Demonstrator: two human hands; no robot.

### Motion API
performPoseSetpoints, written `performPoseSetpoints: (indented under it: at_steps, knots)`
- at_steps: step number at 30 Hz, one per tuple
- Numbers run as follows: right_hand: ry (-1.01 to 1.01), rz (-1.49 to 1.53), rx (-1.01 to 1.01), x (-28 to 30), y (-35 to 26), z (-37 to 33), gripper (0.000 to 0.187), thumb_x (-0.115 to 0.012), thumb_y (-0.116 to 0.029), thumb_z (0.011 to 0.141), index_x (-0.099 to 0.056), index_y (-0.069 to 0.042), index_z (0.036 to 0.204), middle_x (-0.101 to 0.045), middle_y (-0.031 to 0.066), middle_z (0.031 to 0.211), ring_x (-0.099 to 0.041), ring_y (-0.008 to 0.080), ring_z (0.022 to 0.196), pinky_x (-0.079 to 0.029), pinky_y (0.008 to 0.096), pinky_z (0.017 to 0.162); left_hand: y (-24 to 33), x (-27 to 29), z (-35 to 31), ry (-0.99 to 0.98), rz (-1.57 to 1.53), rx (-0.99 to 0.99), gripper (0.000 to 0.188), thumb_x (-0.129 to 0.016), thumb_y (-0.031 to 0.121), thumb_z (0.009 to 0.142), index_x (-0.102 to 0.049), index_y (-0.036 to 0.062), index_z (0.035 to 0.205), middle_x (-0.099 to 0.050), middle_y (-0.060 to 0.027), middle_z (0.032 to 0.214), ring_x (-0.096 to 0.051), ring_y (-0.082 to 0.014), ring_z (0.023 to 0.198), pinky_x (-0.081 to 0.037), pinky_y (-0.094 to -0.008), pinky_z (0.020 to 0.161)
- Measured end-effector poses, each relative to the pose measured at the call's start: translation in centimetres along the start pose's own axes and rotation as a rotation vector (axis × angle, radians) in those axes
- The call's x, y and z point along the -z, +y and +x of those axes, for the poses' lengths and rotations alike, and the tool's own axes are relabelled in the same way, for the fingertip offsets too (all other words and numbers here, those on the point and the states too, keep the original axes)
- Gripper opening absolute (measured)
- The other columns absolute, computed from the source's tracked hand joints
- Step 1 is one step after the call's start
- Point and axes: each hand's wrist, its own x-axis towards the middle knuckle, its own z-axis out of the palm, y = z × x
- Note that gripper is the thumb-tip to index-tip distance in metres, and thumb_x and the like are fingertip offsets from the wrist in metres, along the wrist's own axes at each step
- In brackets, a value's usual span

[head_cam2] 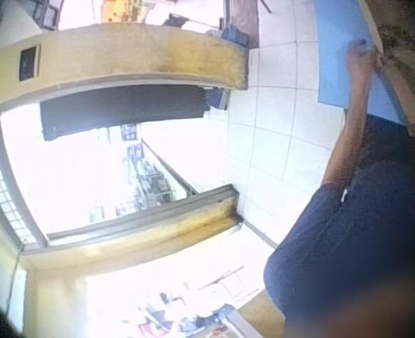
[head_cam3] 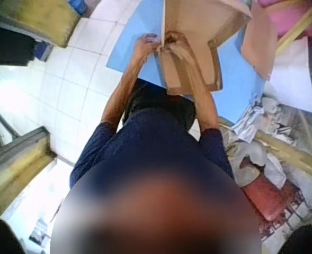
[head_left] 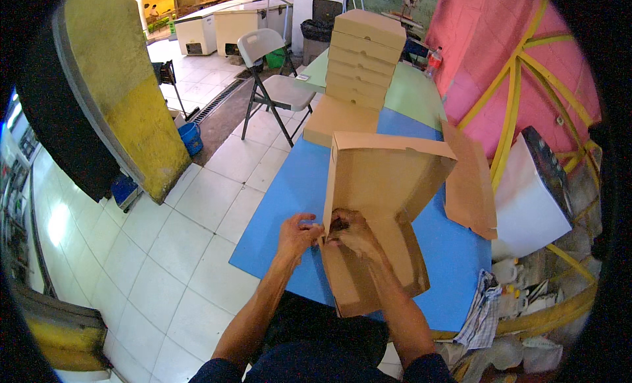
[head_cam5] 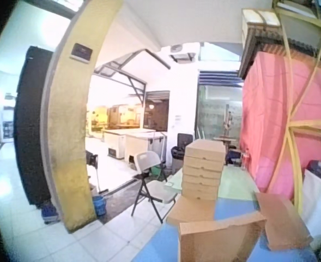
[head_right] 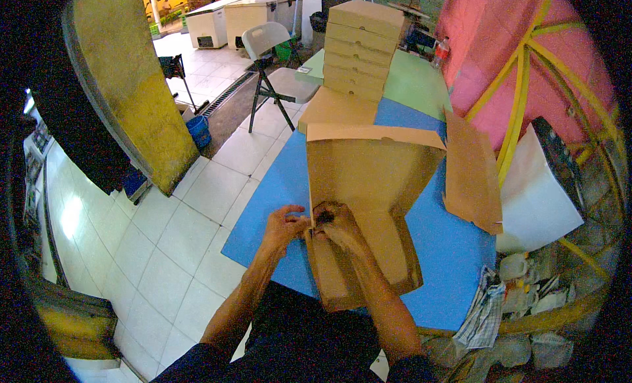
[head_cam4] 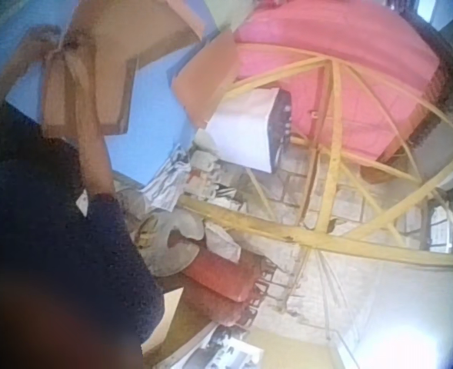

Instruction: The person assembles flat-packed cardboard boxes by folding the side flaps, tucking tabs into slots, and closing the bottom. The person repeats this process for multiple boxes and stacks the finished boxes on the table.

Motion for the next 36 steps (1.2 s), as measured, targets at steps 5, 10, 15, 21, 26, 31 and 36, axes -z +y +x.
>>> performPoseSetpoints:
  at_steps: [5, 10, 15, 21, 26, 31, 36]
  knots:
    - [0.09, 0.084, -0.001, -0.6, 0.3, 0.4, 0.015, -0.066, 0.01, 0.072, -0.066, -0.001, 0.082, -0.067, 0.006, 0.078, -0.064, 0.0152, 0.067, -0.054, 0.0288, 0.054, 0.9, -0.2, -0.4, 0.08, -0.114, -0.046, 0.045, -0.072, 0.004, 0.084, -0.051, -0.0056, 0.123, -0.069, -0.013, 0.079, -0.064, -0.0143, 0.066, -0.053, -0.0281, 0.055]
    - [0.114, -0.075, -0.018, -0.6, 0.9, 1.1, 0.014, -0.067, 0.011, 0.072, -0.066, -0.001, 0.08, -0.067, 0.007, 0.078, -0.064, 0.0167, 0.063, -0.052, 0.029, 0.05, 1.9, -0.2, -0.6, 0.069, 0.112, -0.093, 0.049, -0.072, 0.004, 0.086, -0.048, -0.003, 0.127, -0.07, -0.0116, 0.076, -0.065, -0.0139, 0.065, -0.054, -0.0285, 0.056]
    - [0.126, 0.146, -0.077, -0.9, 0.2, 0.7, 0.011, -0.064, 0.012, 0.073, -0.066, 0.002, 0.077, -0.066, 0.0098, 0.075, -0.062, 0.017, 0.062, -0.05, 0.0286, 0.049, 2.7, -1.0, -1.6, 0.203, 0.179, -0.208, 0.047, -0.072, 0.003, 0.084, -0.05, -0.0014, 0.126, -0.071, -0.0138, 0.077, -0.066, -0.0188, 0.062, -0.054, -0.0329, 0.056]
    - [0.039, 0.138, -0.2, 0.1, 1.2, 0.6, 0.018, -0.067, 0.007, 0.078, -0.064, 0.001, 0.094, -0.069, 0.0109, 0.09, -0.066, 0.0173, 0.075, -0.055, 0.029, 0.059, 3.6, -2.6, -2.9, 0.249, 0.714, -0.434, 0.065, -0.07, 0.005, 0.084, -0.038, 0.0011, 0.14, -0.072, -0.0149, 0.077, -0.07, -0.0308, 0.068, -0.054, -0.039, 0.062]
    - [0.103, -0.061, 0.039, -1.1, 2.7, 1.0, 0.021, -0.068, -0.007, 0.081, -0.065, 0.001, 0.099, -0.07, 0.0141, 0.093, -0.067, 0.0213, 0.084, -0.053, 0.0354, 0.072, 4.1, -4.5, -4.1, 0.07, 0.786, -0.361, 0.082, -0.069, 0.004, 0.079, -0.024, -0.0004, 0.148, -0.069, -0.0226, 0.098, -0.067, -0.042, 0.085, -0.054, -0.0457, 0.072]
    - [0.283, -0.501, 0.101, 1.1, -3.6, -5.9, 0.031, -0.069, -0.026, 0.084, -0.068, 0.002, 0.1, -0.068, 0.023, 0.092, -0.066, 0.0365, 0.083, -0.052, 0.0406, 0.075, 6.2, -3.0, -3.1, -0.066, 0.433, -0.42, 0.081, -0.073, 0.003, 0.077, -0.03, -0.0006, 0.145, -0.058, -0.0211, 0.128, -0.057, -0.0352, 0.122, -0.052, -0.0445, 0.091]
    - [0.681, -0.814, -0.179, 10.4, -6.5, -13.2, 0.027, -0.073, -0.028, 0.084, -0.072, -0.005, 0.098, -0.068, 0.0196, 0.079, -0.064, 0.0272, 0.063, -0.05, 0.0393, 0.061, 7.9, -0.4, -1.3, -0.182, 0.452, -0.356, 0.059, -0.065, -0.003, 0.084, -0.041, 0.0012, 0.137, -0.062, -0.0174, 0.123, -0.061, -0.0305, 0.115, -0.057, -0.0406, 0.078]
